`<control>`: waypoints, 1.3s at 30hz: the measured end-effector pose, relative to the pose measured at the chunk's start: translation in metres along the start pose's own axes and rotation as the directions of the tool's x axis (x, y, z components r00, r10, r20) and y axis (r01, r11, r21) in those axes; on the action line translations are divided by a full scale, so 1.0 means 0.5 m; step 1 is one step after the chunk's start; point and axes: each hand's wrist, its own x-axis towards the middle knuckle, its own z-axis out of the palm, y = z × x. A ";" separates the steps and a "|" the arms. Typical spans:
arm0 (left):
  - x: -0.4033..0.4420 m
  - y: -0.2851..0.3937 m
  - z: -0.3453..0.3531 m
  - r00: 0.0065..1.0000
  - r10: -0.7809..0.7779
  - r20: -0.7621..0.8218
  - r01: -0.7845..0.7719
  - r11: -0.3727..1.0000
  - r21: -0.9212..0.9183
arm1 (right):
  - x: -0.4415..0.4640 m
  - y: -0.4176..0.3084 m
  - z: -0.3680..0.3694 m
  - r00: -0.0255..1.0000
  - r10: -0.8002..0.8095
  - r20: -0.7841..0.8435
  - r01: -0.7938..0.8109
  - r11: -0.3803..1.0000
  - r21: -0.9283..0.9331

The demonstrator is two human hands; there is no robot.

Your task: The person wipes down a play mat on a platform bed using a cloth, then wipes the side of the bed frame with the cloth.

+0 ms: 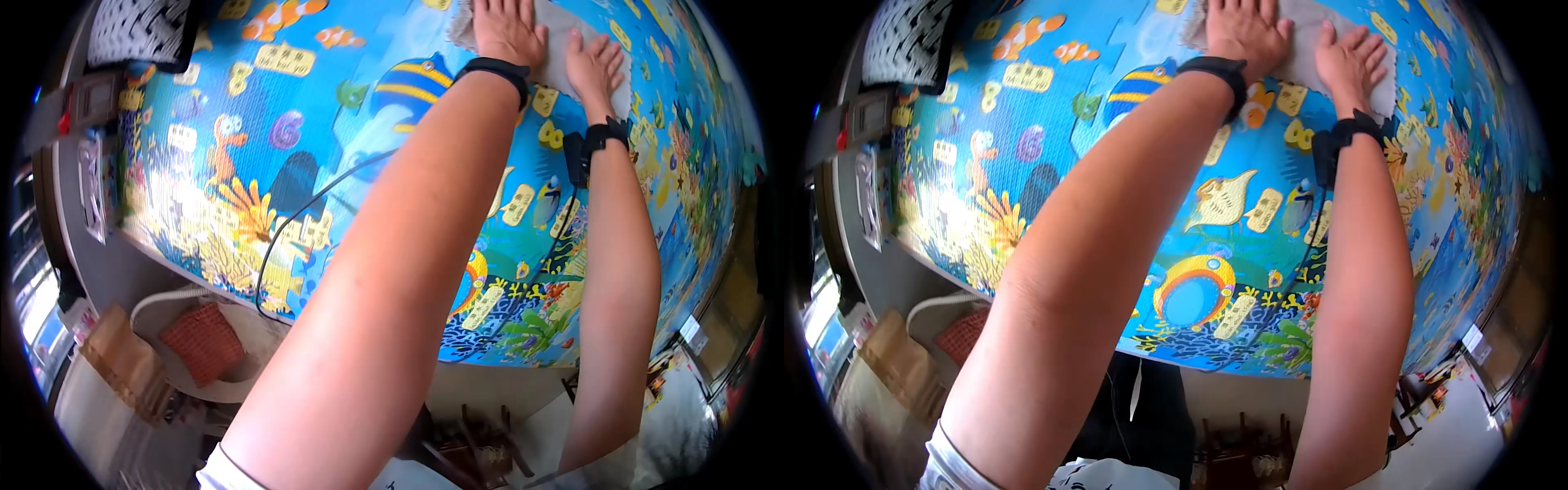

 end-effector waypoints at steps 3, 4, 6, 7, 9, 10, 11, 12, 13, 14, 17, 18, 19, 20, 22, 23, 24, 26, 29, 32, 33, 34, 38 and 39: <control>-0.059 -0.014 -0.017 0.999 0.006 -0.045 -0.007 1.000 -0.027 | -0.070 -0.012 -0.011 0.999 0.035 0.033 -0.034 0.999 -0.033; -0.077 -0.010 -0.018 0.997 0.013 -0.073 -0.016 0.999 -0.040 | -0.093 -0.011 -0.016 0.998 0.045 0.045 -0.043 0.998 -0.038; -0.110 0.003 -0.020 0.998 0.024 -0.063 -0.028 0.998 -0.049 | -0.131 -0.002 -0.027 0.997 0.057 0.057 -0.053 0.996 -0.073; -0.127 0.001 -0.027 0.998 0.032 -0.058 -0.034 0.998 -0.045 | -0.149 -0.003 -0.034 0.997 0.041 0.058 -0.038 0.997 -0.067; -0.167 -0.002 -0.036 0.991 0.034 -0.130 -0.050 0.991 -0.121 | -0.192 0.001 -0.043 0.998 0.014 0.062 -0.011 0.999 -0.052; -0.191 -0.004 -0.040 0.989 0.050 -0.140 -0.067 0.990 -0.122 | -0.217 0.001 -0.043 0.999 0.014 0.051 -0.011 0.998 -0.068; -0.216 0.002 -0.042 0.986 0.067 -0.153 -0.087 0.988 -0.127 | -0.244 0.012 -0.047 0.999 -0.005 0.046 0.008 0.997 -0.073; -0.244 0.005 -0.053 0.989 0.073 -0.131 -0.090 0.987 -0.134 | -0.266 0.020 -0.049 0.999 -0.026 0.036 0.028 0.997 -0.076; -0.271 0.019 -0.054 0.987 0.016 -0.159 -0.021 0.999 -0.031 | -0.290 0.029 -0.048 0.999 -0.046 0.028 0.048 0.996 -0.077; -0.304 0.020 -0.052 0.987 0.049 -0.156 -0.054 0.998 -0.032 | -0.317 0.041 -0.048 0.996 -0.084 0.000 0.084 0.993 -0.081; -0.410 0.027 -0.079 0.976 0.105 -0.191 -0.114 0.993 -0.039 | -0.418 0.072 -0.053 0.987 -0.156 -0.044 0.151 0.984 -0.090; -0.452 0.037 -0.088 0.978 0.107 -0.179 -0.118 0.992 -0.054 | -0.463 0.083 -0.060 0.977 -0.194 -0.089 0.184 0.976 -0.115; -0.492 0.046 -0.097 0.980 0.110 -0.168 -0.123 0.990 -0.067 | -0.505 0.096 -0.064 0.962 -0.243 -0.128 0.213 0.955 -0.208; -0.534 0.057 -0.108 0.980 0.118 -0.159 -0.131 0.988 -0.076 | -0.548 0.110 -0.071 0.951 -0.271 -0.152 0.236 0.947 -0.216; -0.628 0.075 -0.136 0.983 0.135 -0.122 -0.146 0.985 -0.092 | -0.651 0.124 -0.095 0.935 -0.303 -0.184 0.264 0.941 -0.211; -0.675 0.084 -0.154 0.985 0.145 -0.098 -0.155 0.983 -0.099 | -0.703 0.129 -0.110 0.940 -0.294 -0.174 0.258 0.945 -0.204; -0.727 0.097 -0.178 0.985 0.159 -0.066 -0.166 0.979 -0.120 | -0.760 0.140 -0.128 0.946 -0.288 -0.151 0.255 0.945 -0.206; -0.811 0.115 -0.199 0.982 0.184 -0.036 -0.187 0.972 -0.143 | -0.852 0.155 -0.164 0.949 -0.292 -0.116 0.266 0.943 -0.199; -0.944 0.145 -0.248 0.975 0.218 0.051 -0.204 0.960 -0.193 | -0.997 0.181 -0.228 0.960 -0.273 -0.059 0.266 0.958 -0.112; -1.036 0.175 -0.267 0.966 0.227 0.125 -0.202 0.961 -0.188 | -1.113 0.219 -0.258 0.992 -0.123 -0.037 0.118 0.985 -0.128; -1.063 0.183 -0.270 0.962 0.222 0.159 -0.191 0.963 -0.189 | -1.149 0.232 -0.264 0.995 -0.044 -0.088 0.034 0.993 -0.115; -1.082 0.192 -0.272 0.961 0.224 0.161 -0.199 0.967 -0.160 | -1.177 0.245 -0.272 0.996 -0.008 -0.085 -0.003 0.992 -0.124; -1.083 0.223 -0.269 0.967 0.164 0.194 -0.143 0.983 -0.117 | -1.190 0.272 -0.277 0.997 -0.024 -0.068 0.015 0.992 -0.126; -1.071 0.229 -0.267 0.968 0.153 0.197 -0.133 0.985 -0.112 | -1.182 0.276 -0.277 0.998 -0.031 -0.059 0.023 0.991 -0.128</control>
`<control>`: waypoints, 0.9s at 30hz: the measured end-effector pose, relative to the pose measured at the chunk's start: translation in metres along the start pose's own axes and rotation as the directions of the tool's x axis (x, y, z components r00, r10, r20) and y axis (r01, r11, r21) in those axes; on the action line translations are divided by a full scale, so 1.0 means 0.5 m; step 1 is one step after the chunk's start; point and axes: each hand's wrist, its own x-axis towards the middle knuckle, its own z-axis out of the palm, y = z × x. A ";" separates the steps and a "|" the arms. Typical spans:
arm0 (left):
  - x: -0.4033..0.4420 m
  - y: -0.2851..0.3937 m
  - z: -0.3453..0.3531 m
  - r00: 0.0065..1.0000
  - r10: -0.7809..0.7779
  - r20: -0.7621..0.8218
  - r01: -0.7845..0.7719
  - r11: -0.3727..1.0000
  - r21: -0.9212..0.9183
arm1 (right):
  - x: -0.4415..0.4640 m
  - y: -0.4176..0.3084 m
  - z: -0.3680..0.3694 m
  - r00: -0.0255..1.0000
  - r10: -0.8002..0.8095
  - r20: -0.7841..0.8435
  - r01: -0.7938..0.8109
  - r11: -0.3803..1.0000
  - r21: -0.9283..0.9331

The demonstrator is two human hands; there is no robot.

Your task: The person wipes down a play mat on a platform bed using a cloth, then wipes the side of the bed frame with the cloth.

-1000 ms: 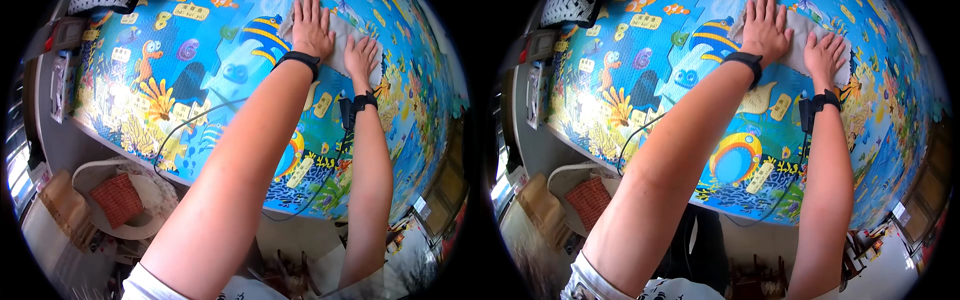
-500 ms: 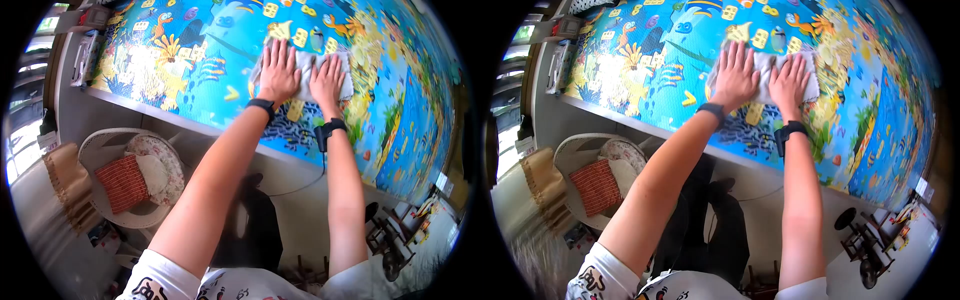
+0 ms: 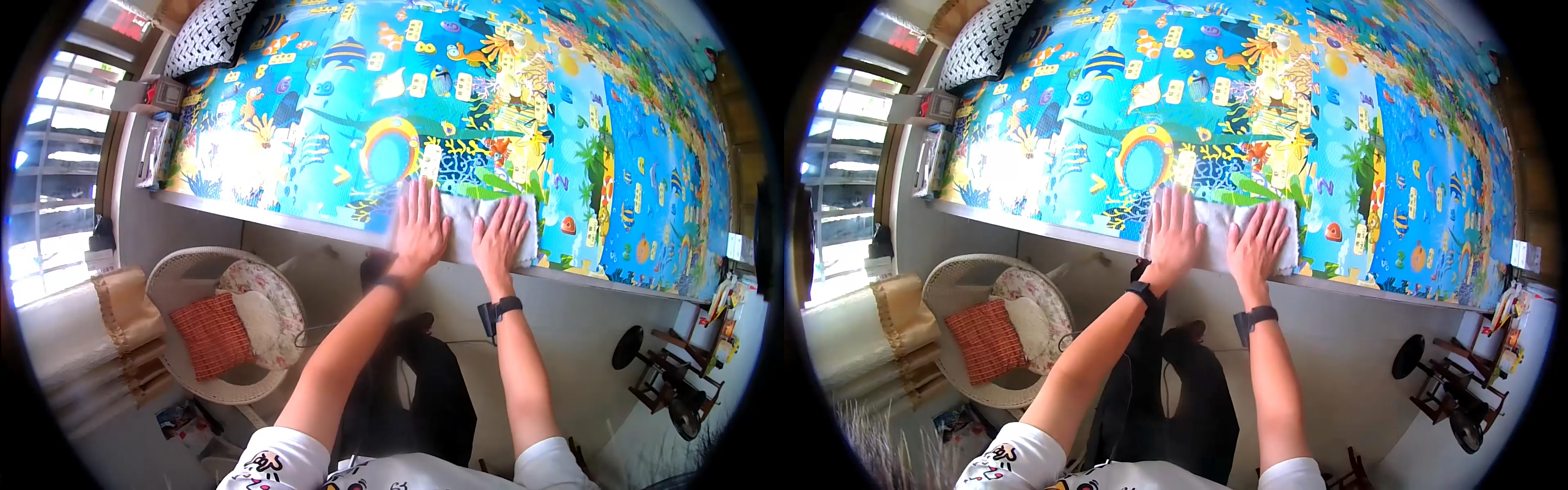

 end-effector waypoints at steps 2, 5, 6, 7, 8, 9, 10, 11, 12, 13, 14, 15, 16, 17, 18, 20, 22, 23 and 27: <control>0.023 0.006 0.004 1.000 -0.015 0.001 0.015 1.000 0.004 | 0.042 0.008 0.005 0.999 -0.025 0.023 0.025 1.000 -0.009; 0.078 0.007 0.013 1.000 -0.005 -0.018 0.005 1.000 0.014 | 0.104 0.022 0.021 0.999 -0.050 0.001 0.050 0.998 0.028; 0.100 0.007 0.016 0.999 0.008 -0.033 -0.009 1.000 -0.006 | 0.124 0.027 0.027 0.998 -0.060 -0.012 0.060 0.998 0.037; 0.126 0.006 0.020 0.999 0.022 -0.050 -0.024 0.999 -0.025 | 0.149 0.029 0.030 0.997 -0.067 -0.024 0.068 0.997 0.038; 0.153 0.005 0.023 0.997 0.037 -0.065 -0.039 0.998 -0.044 | 0.172 0.031 0.033 0.997 -0.073 -0.035 0.074 0.996 0.039; 0.179 0.004 0.026 0.995 0.056 -0.084 -0.060 0.997 -0.045 | 0.193 0.034 0.036 0.996 -0.077 -0.043 0.079 0.996 0.040; 0.208 0.000 0.031 0.993 0.082 -0.084 -0.085 0.995 -0.042 | 0.217 0.038 0.045 0.995 -0.082 -0.054 0.084 0.996 0.036; 0.240 -0.004 0.035 0.991 0.108 -0.084 -0.112 0.993 -0.040 | 0.242 0.043 0.054 0.994 -0.086 -0.065 0.088 0.996 0.030; 0.270 -0.007 0.040 0.987 0.135 -0.081 -0.139 0.990 -0.038 | 0.266 0.047 0.063 0.993 -0.089 -0.074 0.091 0.996 0.025; 0.302 -0.009 0.045 0.984 0.157 -0.082 -0.159 0.987 -0.019 | 0.293 0.050 0.068 0.993 -0.081 -0.087 0.083 0.996 0.021; 0.336 -0.010 0.051 0.982 0.173 -0.077 -0.174 0.985 -0.014 | 0.322 0.054 0.074 0.993 -0.079 -0.085 0.081 0.997 0.019; 0.369 -0.013 0.057 0.979 0.191 -0.068 -0.192 0.981 -0.009 | 0.350 0.055 0.081 0.994 -0.073 -0.082 0.075 0.997 0.019; 0.403 -0.013 0.066 0.976 0.209 -0.059 -0.210 0.978 -0.005 | 0.378 0.061 0.086 0.995 -0.068 -0.078 0.069 0.997 0.017; 0.440 -0.012 0.075 0.974 0.217 -0.070 -0.216 0.976 0.019 | 0.409 0.064 0.090 0.996 -0.062 -0.057 0.064 0.998 0.029; 0.481 -0.018 0.078 0.967 0.243 -0.077 -0.243 0.970 0.013 | 0.445 0.067 0.101 0.996 -0.068 -0.061 0.070 0.997 0.032; 0.555 -0.022 0.090 0.954 0.287 -0.087 -0.289 0.957 -0.010 | 0.508 0.083 0.120 0.995 -0.084 -0.061 0.086 0.996 0.031; 0.624 -0.026 0.100 0.945 0.319 -0.072 -0.319 0.948 0.021 | 0.570 0.097 0.137 0.989 -0.117 -0.092 0.120 0.992 0.029; 0.654 -0.026 0.105 0.938 0.335 -0.083 -0.334 0.942 0.026 | 0.599 0.103 0.145 0.987 -0.124 -0.104 0.129 0.991 0.043; 0.765 -0.026 0.128 0.927 0.363 -0.096 -0.365 0.931 0.002 | 0.699 0.128 0.175 0.978 -0.158 -0.139 0.167 0.984 0.056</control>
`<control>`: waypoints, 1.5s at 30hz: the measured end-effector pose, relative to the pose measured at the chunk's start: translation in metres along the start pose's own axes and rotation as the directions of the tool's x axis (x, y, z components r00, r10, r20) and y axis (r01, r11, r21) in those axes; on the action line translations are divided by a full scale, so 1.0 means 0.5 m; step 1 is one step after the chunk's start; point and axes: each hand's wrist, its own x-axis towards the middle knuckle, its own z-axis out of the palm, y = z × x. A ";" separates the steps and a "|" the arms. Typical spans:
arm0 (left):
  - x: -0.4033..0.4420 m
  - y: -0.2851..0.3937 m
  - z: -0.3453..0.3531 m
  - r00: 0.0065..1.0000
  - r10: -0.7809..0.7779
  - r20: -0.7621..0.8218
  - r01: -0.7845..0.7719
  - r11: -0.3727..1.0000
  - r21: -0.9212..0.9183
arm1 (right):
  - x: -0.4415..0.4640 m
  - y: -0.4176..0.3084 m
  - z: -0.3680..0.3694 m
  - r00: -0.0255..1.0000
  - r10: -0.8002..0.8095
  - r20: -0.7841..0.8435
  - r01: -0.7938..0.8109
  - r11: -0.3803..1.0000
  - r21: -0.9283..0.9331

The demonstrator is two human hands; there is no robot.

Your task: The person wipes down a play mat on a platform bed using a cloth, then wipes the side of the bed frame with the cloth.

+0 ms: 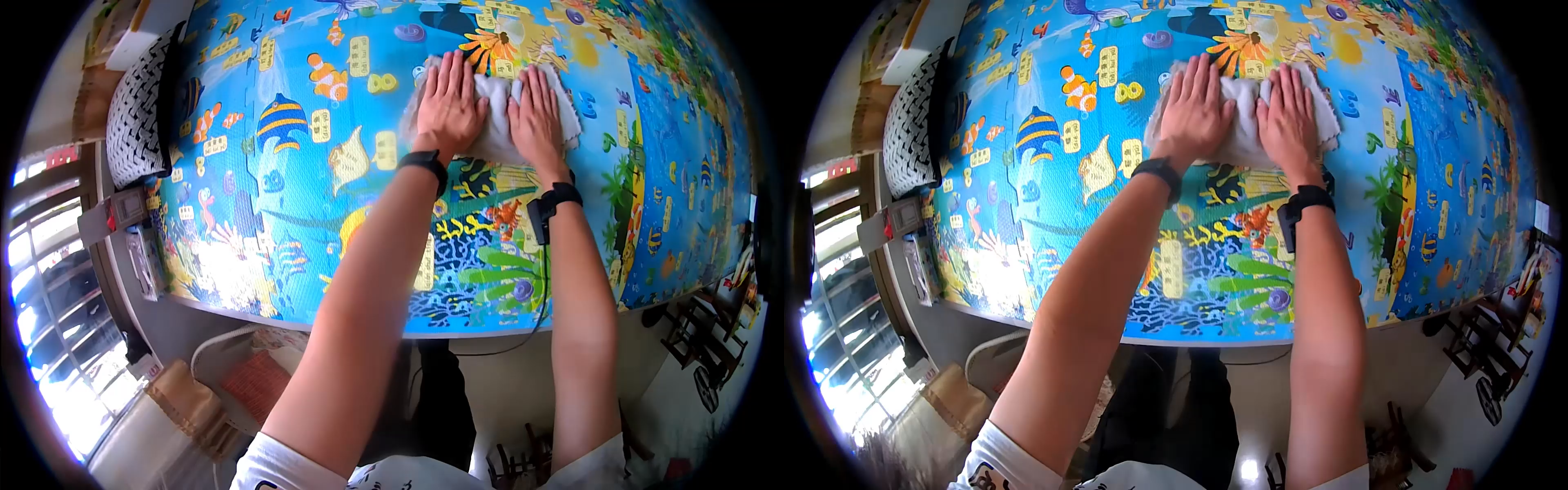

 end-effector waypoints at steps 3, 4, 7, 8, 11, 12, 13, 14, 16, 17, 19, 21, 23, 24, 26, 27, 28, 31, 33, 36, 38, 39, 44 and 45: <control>0.069 -0.021 0.019 1.000 0.021 -0.015 -0.022 1.000 -0.010 | 0.061 0.033 0.024 0.999 -0.024 -0.021 0.024 1.000 0.010; 0.090 -0.027 0.030 1.000 0.019 -0.025 -0.019 1.000 -0.018 | 0.080 0.042 0.032 0.999 -0.032 -0.024 0.032 0.999 0.012; 0.142 -0.041 0.050 0.999 0.032 -0.022 -0.031 0.999 0.030 | 0.128 0.066 0.053 0.998 -0.041 -0.041 0.043 0.998 0.041; 0.158 -0.044 0.054 0.999 0.040 -0.020 -0.039 0.998 0.039 | 0.142 0.075 0.057 0.998 -0.050 -0.049 0.053 0.997 0.049; 0.198 -0.053 0.059 0.998 0.059 -0.016 -0.058 0.997 0.055 | 0.181 0.089 0.062 0.998 -0.039 -0.041 0.043 0.993 0.111; 0.211 -0.055 0.064 0.998 0.061 -0.013 -0.060 0.997 0.057 | 0.193 0.096 0.064 0.996 -0.063 -0.062 0.069 0.994 0.090; 0.220 -0.056 0.069 0.998 0.062 -0.008 -0.062 0.996 0.058 | 0.204 0.100 0.068 0.996 -0.065 -0.068 0.072 0.992 0.102; 0.230 -0.057 0.073 0.998 0.059 -0.014 -0.058 0.997 0.059 | 0.213 0.105 0.071 0.995 -0.066 -0.074 0.074 0.991 0.112; 0.254 -0.057 0.080 0.998 0.051 0.035 -0.055 0.991 0.125 | 0.235 0.117 0.074 0.994 -0.065 -0.087 0.074 0.991 0.113; 0.261 -0.056 0.083 0.997 0.044 0.063 -0.053 0.986 0.156 | 0.243 0.121 0.078 0.994 -0.063 -0.088 0.072 0.992 0.107; 0.274 -0.059 0.083 0.997 0.081 -0.016 -0.078 0.988 0.135 | 0.262 0.130 0.084 0.993 -0.058 -0.098 0.070 0.991 0.118; 0.285 -0.061 0.079 0.992 0.098 -0.079 -0.100 0.995 -0.023 | 0.274 0.142 0.093 0.993 -0.052 -0.107 0.069 0.985 0.157; 0.301 -0.059 0.068 0.991 0.102 -0.081 -0.104 0.995 -0.014 | 0.290 0.157 0.111 0.987 -0.069 -0.143 0.097 0.975 0.200; 0.310 -0.062 0.070 0.992 0.105 -0.074 -0.106 0.994 -0.008 | 0.295 0.157 0.111 0.985 -0.074 -0.159 0.109 0.968 0.224; 0.320 -0.059 0.078 0.990 0.122 -0.074 -0.122 0.993 0.006 | 0.295 0.166 0.110 0.989 -0.084 -0.121 0.110 0.967 0.229; 0.326 -0.061 0.072 0.987 0.136 -0.085 -0.135 0.991 0.015 | 0.298 0.165 0.097 0.992 -0.080 -0.101 0.102 0.969 0.225; 0.333 -0.063 0.074 0.983 0.152 -0.099 -0.151 0.988 0.022 | 0.291 0.145 0.071 0.999 -0.009 -0.051 0.019 0.980 0.197; 0.355 -0.067 0.083 0.978 0.146 -0.149 -0.151 0.988 -0.027 | 0.315 0.139 0.066 0.991 0.004 -0.133 0.032 0.964 0.264; 0.364 -0.064 0.091 0.983 0.126 -0.132 -0.127 0.992 0.000 | 0.316 0.153 0.079 0.989 -0.017 -0.149 0.059 0.956 0.287; 0.373 -0.064 0.094 0.983 0.112 -0.143 -0.106 0.993 0.048 | 0.322 0.159 0.087 0.987 -0.048 -0.155 0.092 0.952 0.290; 0.374 -0.062 0.097 0.984 0.073 -0.163 -0.066 0.997 0.052 | 0.326 0.160 0.096 0.983 -0.050 -0.175 0.099 0.953 0.285; 0.377 -0.058 0.098 0.983 0.054 -0.177 -0.044 0.997 0.058 | 0.336 0.162 0.097 0.981 -0.062 -0.184 0.113 0.953 0.281; 0.366 -0.037 0.110 0.950 -0.132 -0.284 0.207 0.945 0.251 | 0.339 0.167 0.103 0.971 -0.109 -0.213 0.164 0.951 0.262; 0.363 -0.035 0.118 0.937 -0.187 -0.295 0.262 0.935 0.240 | 0.335 0.167 0.102 0.968 -0.126 -0.216 0.182 0.948 0.262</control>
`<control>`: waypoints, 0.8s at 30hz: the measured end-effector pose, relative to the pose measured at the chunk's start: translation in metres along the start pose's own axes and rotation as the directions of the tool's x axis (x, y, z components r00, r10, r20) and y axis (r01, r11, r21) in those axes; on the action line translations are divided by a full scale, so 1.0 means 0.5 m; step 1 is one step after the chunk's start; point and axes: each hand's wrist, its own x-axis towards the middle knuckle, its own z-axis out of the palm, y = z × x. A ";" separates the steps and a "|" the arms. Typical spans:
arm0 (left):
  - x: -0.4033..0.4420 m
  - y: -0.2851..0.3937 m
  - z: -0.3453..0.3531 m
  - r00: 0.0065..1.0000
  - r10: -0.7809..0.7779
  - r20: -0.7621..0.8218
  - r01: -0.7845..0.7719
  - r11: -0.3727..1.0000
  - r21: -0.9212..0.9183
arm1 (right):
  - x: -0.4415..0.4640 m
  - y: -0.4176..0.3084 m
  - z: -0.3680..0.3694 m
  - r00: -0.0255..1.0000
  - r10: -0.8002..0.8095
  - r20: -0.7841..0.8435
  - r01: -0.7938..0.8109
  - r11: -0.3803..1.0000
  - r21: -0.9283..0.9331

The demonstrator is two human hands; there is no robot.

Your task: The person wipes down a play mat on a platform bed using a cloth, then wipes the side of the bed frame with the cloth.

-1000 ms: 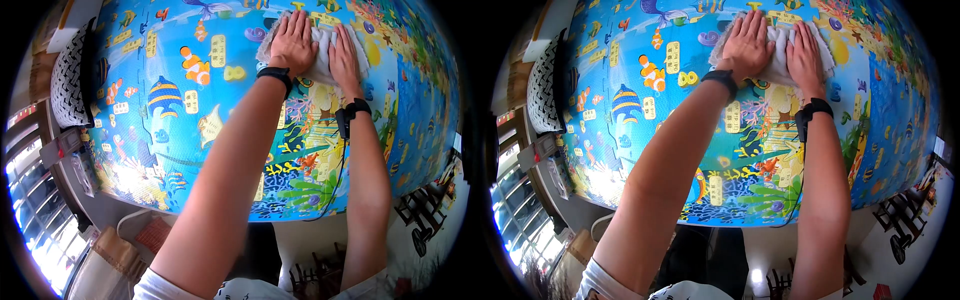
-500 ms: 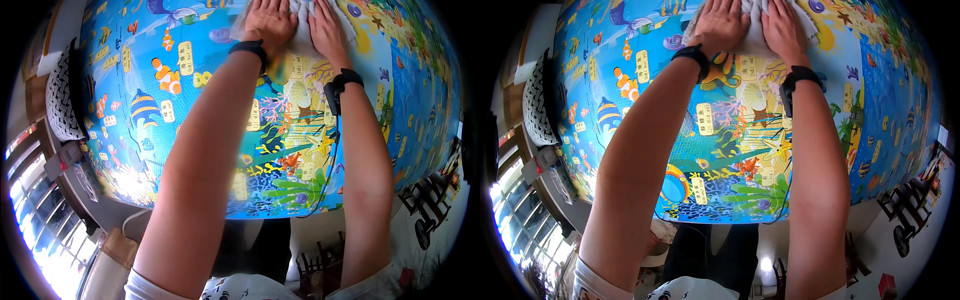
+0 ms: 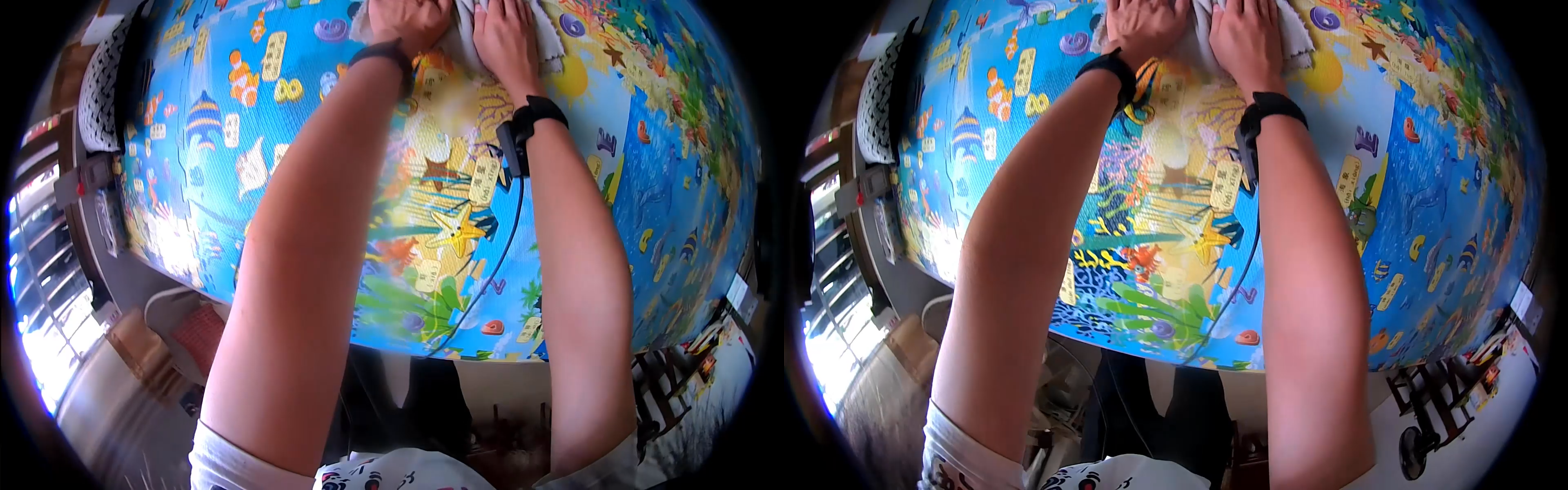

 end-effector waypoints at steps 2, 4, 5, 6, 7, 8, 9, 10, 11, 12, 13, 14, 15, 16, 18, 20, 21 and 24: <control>-0.016 0.006 0.014 0.992 -0.123 0.012 0.123 0.992 0.006 | -0.007 0.013 0.020 0.999 -0.017 -0.032 0.016 1.000 -0.018; -0.037 0.015 0.023 0.990 -0.144 0.004 0.144 0.990 0.010 | -0.013 0.016 0.026 0.997 -0.054 -0.053 0.050 0.995 -0.087; -0.045 0.016 0.024 0.991 -0.132 -0.003 0.132 0.991 0.003 | -0.022 0.009 0.028 0.999 -0.046 -0.030 0.040 0.983 -0.180; -0.056 0.016 0.020 0.992 -0.124 -0.013 0.124 0.992 -0.001 | -0.030 0.004 0.025 0.999 -0.019 -0.027 0.013 0.981 -0.193; -0.071 0.022 0.015 0.993 -0.117 -0.008 0.117 0.993 0.034 | -0.036 -0.003 0.022 1.000 0.006 -0.022 -0.010 0.979 -0.202; -0.087 0.026 0.008 0.991 -0.137 0.008 0.136 0.991 0.006 | -0.042 -0.012 0.016 0.999 0.032 -0.018 -0.035 0.977 -0.212; -0.102 0.035 -0.004 0.988 -0.152 0.021 0.153 0.988 -0.026 | -0.053 -0.012 0.009 1.000 0.019 0.017 -0.014 0.972 -0.236; -0.115 0.044 -0.016 0.986 -0.163 0.035 0.165 0.984 -0.061 | -0.068 -0.013 0.002 1.000 0.001 0.025 0.005 0.975 -0.220; -0.131 0.055 -0.029 0.987 -0.154 0.044 0.155 0.988 -0.009 | -0.085 -0.013 -0.009 0.999 -0.017 0.031 0.023 0.978 -0.208; -0.146 0.065 -0.036 0.987 -0.153 0.058 0.154 0.988 -0.008 | -0.097 -0.018 -0.028 0.999 -0.034 0.035 0.040 0.979 -0.199; -0.163 0.075 -0.042 0.986 -0.150 0.071 0.151 0.989 -0.007 | -0.112 -0.030 -0.059 0.995 -0.031 0.099 0.053 0.972 -0.227; -0.181 0.082 -0.048 0.985 -0.148 0.085 0.149 0.989 -0.002 | -0.122 -0.035 -0.072 0.994 -0.054 0.100 0.076 0.969 -0.233; -0.202 0.093 -0.063 0.985 -0.149 0.084 0.152 0.988 -0.037 | -0.141 -0.033 -0.077 0.992 -0.078 0.103 0.101 0.966 -0.237; -0.222 0.106 -0.079 0.986 -0.147 0.073 0.151 0.988 -0.044 | -0.166 -0.025 -0.078 0.989 -0.102 0.108 0.125 0.962 -0.241; -0.263 0.126 -0.122 0.990 -0.124 0.066 0.127 0.991 -0.049 | -0.201 -0.022 -0.081 0.986 -0.117 0.119 0.132 0.982 -0.133; -0.306 0.147 -0.130 0.989 -0.143 0.022 0.143 0.990 0.004 | -0.242 -0.038 -0.114 0.984 -0.115 0.138 0.132 0.984 -0.121; -0.324 0.151 -0.137 0.992 -0.126 0.017 0.126 0.992 -0.015 | -0.261 -0.045 -0.126 0.981 -0.100 0.168 0.123 0.983 -0.135; -0.376 0.168 -0.173 0.994 -0.106 0.012 0.107 0.992 -0.065 | -0.312 -0.067 -0.169 0.966 -0.092 0.241 0.134 0.977 -0.163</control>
